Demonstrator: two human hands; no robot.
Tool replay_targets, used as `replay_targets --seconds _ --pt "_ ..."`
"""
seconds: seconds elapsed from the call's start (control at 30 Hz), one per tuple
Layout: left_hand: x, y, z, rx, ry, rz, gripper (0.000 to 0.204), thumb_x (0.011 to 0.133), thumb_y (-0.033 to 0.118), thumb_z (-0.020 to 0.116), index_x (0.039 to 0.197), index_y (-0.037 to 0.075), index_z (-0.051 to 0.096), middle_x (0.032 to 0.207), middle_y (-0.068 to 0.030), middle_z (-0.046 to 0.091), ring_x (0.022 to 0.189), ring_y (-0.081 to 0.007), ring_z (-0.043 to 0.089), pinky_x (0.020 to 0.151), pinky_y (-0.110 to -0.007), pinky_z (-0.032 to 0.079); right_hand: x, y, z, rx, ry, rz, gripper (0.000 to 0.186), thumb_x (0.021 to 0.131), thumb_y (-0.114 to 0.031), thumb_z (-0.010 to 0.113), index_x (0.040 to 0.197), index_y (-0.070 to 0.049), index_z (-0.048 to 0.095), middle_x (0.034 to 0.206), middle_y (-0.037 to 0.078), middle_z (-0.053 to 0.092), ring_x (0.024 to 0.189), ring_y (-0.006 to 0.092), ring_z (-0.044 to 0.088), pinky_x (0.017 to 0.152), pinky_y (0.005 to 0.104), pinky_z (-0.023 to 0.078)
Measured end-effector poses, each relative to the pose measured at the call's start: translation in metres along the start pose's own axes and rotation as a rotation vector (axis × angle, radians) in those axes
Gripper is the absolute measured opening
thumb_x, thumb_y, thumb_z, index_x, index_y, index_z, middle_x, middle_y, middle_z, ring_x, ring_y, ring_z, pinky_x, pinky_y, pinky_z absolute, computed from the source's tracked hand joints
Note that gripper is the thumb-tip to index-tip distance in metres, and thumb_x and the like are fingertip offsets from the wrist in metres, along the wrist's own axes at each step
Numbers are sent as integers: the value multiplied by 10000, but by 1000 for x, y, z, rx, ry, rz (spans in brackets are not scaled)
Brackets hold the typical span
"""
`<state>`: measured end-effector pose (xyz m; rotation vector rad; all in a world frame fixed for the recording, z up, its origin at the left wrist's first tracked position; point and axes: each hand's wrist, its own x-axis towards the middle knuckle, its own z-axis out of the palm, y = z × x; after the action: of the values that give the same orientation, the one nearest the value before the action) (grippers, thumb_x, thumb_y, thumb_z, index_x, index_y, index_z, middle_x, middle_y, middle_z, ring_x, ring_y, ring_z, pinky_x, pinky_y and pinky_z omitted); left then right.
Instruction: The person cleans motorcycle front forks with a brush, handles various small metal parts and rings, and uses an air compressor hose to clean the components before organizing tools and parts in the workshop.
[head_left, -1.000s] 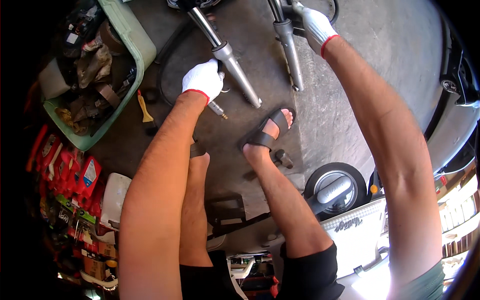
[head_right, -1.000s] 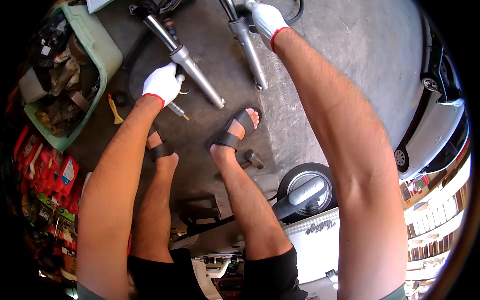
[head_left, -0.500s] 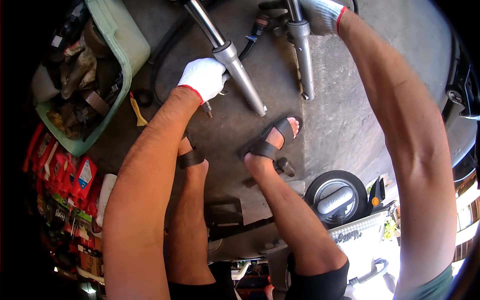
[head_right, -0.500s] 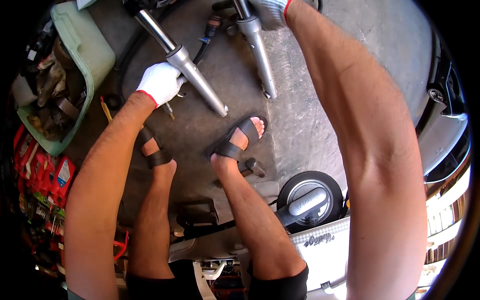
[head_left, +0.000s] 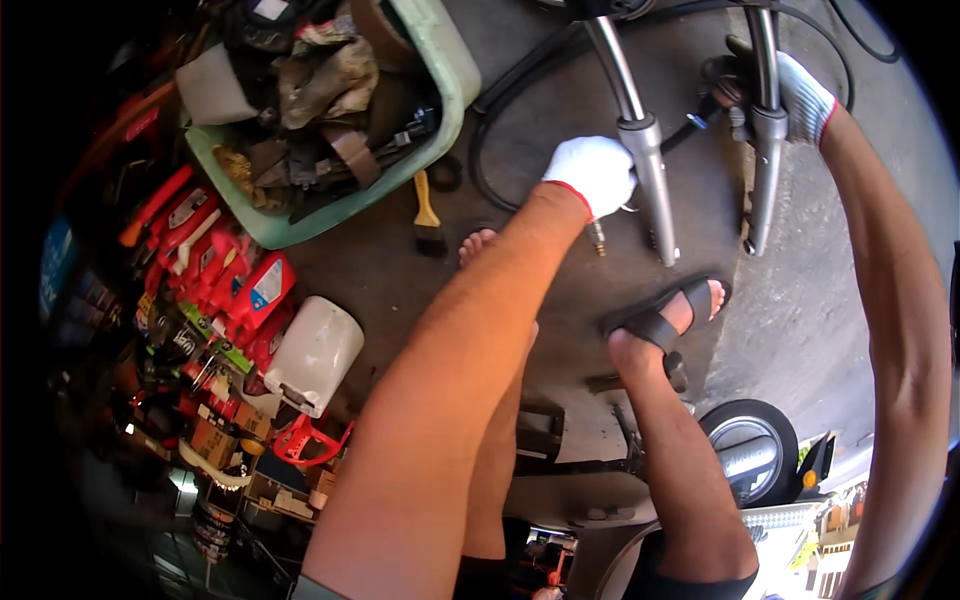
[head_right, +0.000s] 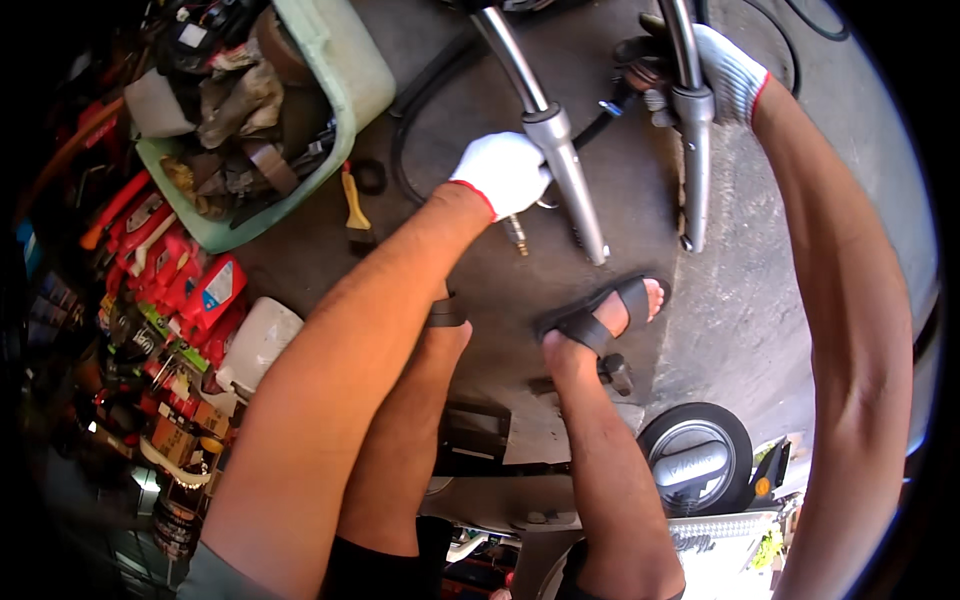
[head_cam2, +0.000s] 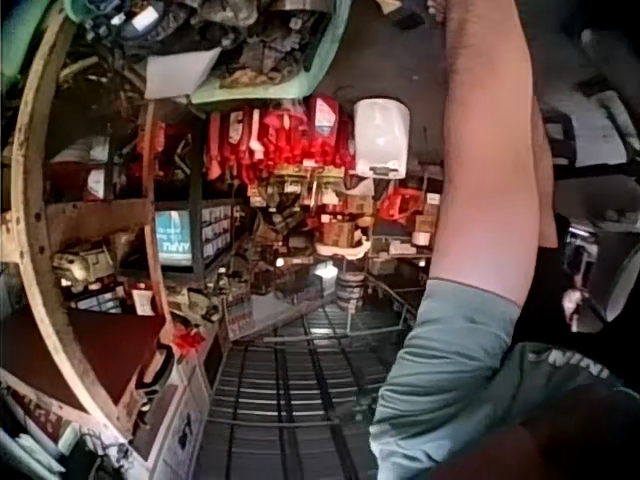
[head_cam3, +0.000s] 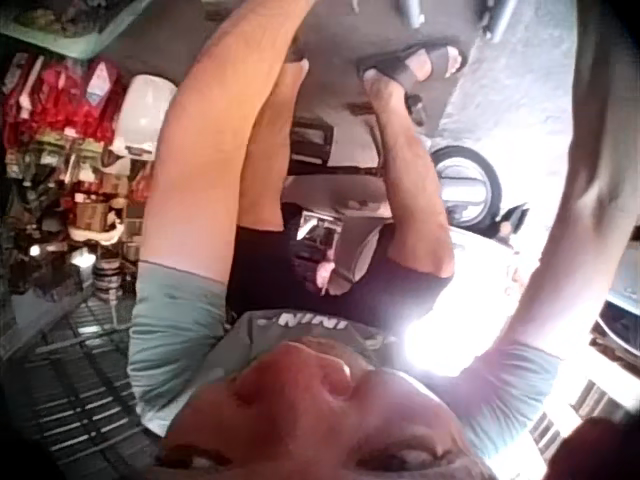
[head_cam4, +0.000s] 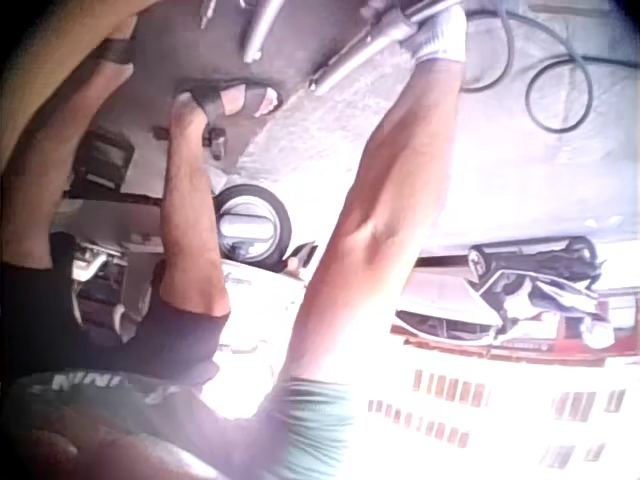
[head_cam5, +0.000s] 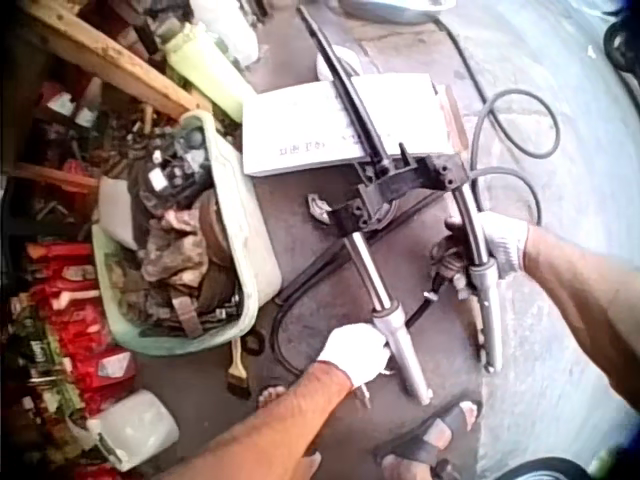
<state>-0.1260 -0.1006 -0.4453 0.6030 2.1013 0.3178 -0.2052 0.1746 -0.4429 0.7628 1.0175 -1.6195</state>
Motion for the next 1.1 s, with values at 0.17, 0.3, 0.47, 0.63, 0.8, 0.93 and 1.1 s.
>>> replay_targets --seconds 0.17,0.3,0.47,0.63,0.8,0.93,1.1 --pt "-8 14 5 -133 106 -102 225 858 224 573 887 85 748 922 -155 728 876 -362 699 786 -446 559 -9 7 4 24 207 -70 472 1002 -531 482 939 -98 661 759 42 649 602 172 620 549 344 544" --pt "-17 14 7 -189 145 -141 263 889 258 569 945 35 697 916 -203 707 894 -394 676 812 -481 536 -5 4 2 2 235 -117 459 1002 -526 486 934 -104 654 768 44 653 645 149 622 559 347 546" --pt "-51 -3 14 -429 238 -326 344 951 331 580 1103 22 583 965 -257 685 939 -446 652 824 -497 519 -3 12 -12 -32 166 -154 411 1006 -400 509 1166 -58 672 883 45 677 780 129 645 649 336 565" --pt "-118 -66 34 -888 417 -524 328 968 297 604 1078 -10 632 982 -227 682 898 -373 661 788 -429 522 1 -9 -78 -68 557 -339 297 1002 -336 572 1134 -100 697 850 -48 656 652 21 511 586 201 439" --pt "-187 -131 39 -1302 586 -826 248 1035 255 522 1067 24 605 762 -65 593 587 -147 554 552 -328 478 -75 -68 -158 -377 735 -412 166 974 -216 626 1085 -103 675 816 -41 585 638 41 456 552 209 372" --pt "-236 -191 37 -1149 817 -968 275 1021 210 545 1173 -14 595 941 -103 654 766 -183 613 705 -331 510 -173 -92 -115 -450 1164 -492 309 930 -114 626 1228 -33 620 838 62 656 622 135 596 551 288 507" --pt "-263 -216 51 -565 633 -1079 611 915 361 643 1318 -80 513 1275 -304 602 1204 -432 567 1000 -443 446 -355 -92 -185 -418 1386 -502 129 906 -60 615 1027 -37 576 850 127 660 657 222 623 526 342 547"
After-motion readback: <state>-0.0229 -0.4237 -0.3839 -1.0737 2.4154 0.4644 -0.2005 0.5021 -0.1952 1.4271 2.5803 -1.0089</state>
